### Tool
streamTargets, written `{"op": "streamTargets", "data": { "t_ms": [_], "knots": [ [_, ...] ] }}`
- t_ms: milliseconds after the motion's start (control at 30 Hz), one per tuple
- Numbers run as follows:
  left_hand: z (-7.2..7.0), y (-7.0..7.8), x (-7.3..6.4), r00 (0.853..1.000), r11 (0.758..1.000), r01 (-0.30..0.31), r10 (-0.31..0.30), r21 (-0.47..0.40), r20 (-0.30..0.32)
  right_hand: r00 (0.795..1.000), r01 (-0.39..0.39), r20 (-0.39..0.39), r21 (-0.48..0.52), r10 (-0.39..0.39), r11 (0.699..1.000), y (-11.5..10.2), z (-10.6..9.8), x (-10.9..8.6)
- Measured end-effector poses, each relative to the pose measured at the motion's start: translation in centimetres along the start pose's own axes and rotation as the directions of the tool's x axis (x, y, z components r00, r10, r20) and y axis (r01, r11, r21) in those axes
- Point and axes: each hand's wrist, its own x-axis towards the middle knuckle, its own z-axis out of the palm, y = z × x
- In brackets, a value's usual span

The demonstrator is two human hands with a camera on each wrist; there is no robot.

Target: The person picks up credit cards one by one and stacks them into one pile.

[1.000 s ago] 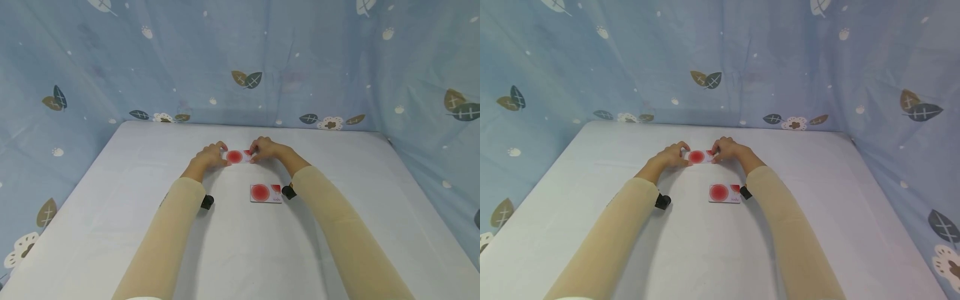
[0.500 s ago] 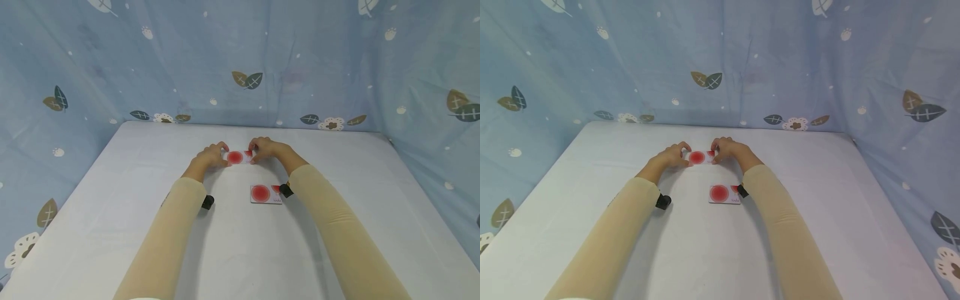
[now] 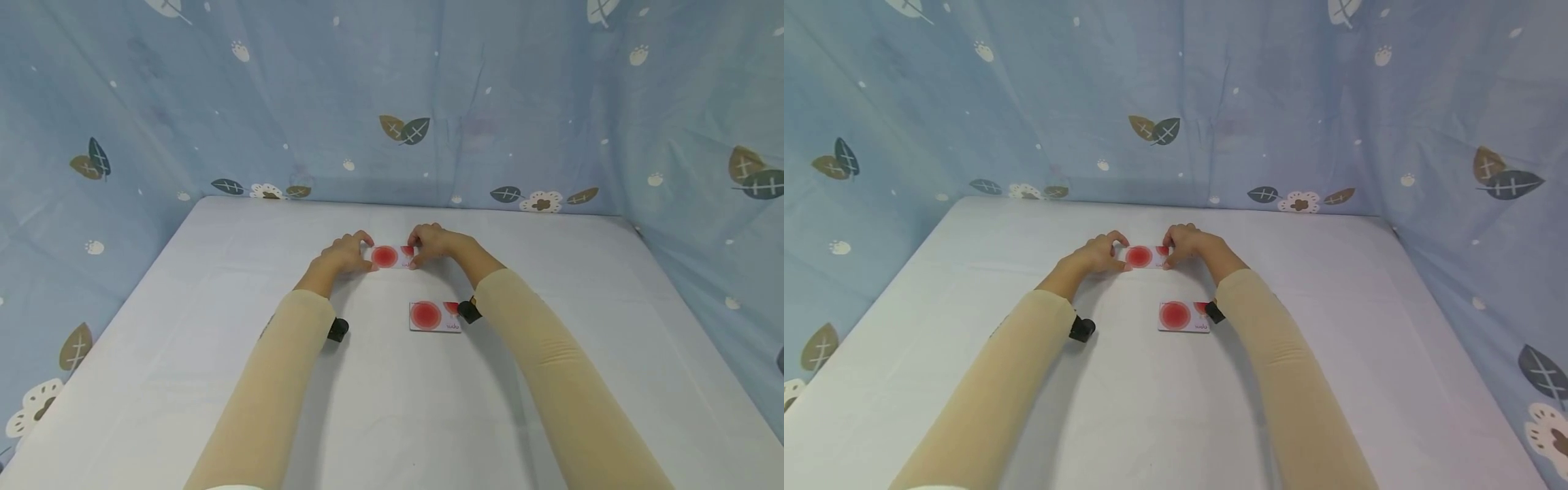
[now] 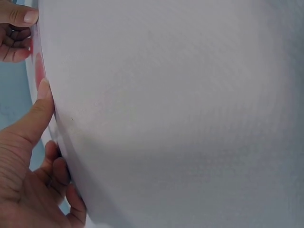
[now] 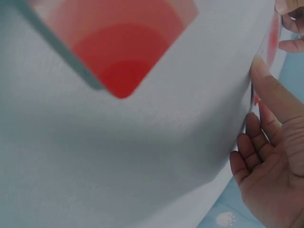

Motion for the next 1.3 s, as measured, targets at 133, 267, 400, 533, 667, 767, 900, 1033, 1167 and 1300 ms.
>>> {"op": "streamTargets", "data": {
  "t_ms": [133,267,400,533,667,767,900,1033,1167,1300],
  "knots": [
    [0.1,-0.1,0.1,1.0,1.0,-0.021,0.02,-0.012,-0.021,1.0,0.005,-0.014,0.02,-0.005,1.0,0.1,0.1,-0.1],
    [0.5,-0.5,0.5,0.997,0.995,-0.055,0.051,-0.088,-0.052,0.999,0.031,-0.032,0.048,-0.029,0.998,0.4,0.3,-0.2],
    [1.0,-0.8,0.8,0.992,0.973,-0.105,0.089,-0.205,-0.089,0.997,0.06,-0.052,0.085,-0.056,0.995,0.7,0.5,-0.3],
    [1.1,-0.8,0.8,0.989,0.955,-0.132,0.108,-0.266,-0.106,0.995,0.092,-0.06,0.12,-0.085,0.988,0.8,0.5,-0.3],
    [1.1,-0.9,0.7,0.985,0.953,-0.156,0.13,-0.259,-0.114,0.992,0.119,-0.063,0.133,-0.112,0.984,0.8,0.7,-0.3],
    [1.3,-1.2,0.7,0.982,0.955,-0.171,0.146,-0.243,-0.118,0.991,0.12,-0.069,0.143,-0.111,0.982,0.9,1.0,-0.3],
    [1.6,-1.4,0.8,0.984,0.962,-0.154,0.13,-0.227,-0.118,0.993,0.109,-0.068,0.156,-0.099,0.982,1.0,1.3,-0.1],
    [1.9,-1.4,1.1,0.982,0.968,-0.157,0.132,-0.196,-0.138,0.993,0.106,-0.076,0.144,-0.096,0.984,1.0,1.4,-0.1],
    [2.1,-1.3,1.3,0.975,0.965,-0.185,0.157,-0.183,-0.159,0.989,0.123,-0.098,0.131,-0.111,0.984,1.1,1.3,-0.2],
    [2.2,-1.2,1.5,0.97,0.959,-0.204,0.171,-0.197,-0.171,0.985,0.145,-0.112,0.128,-0.131,0.981,1.1,1.4,-0.4]
  ]
}}
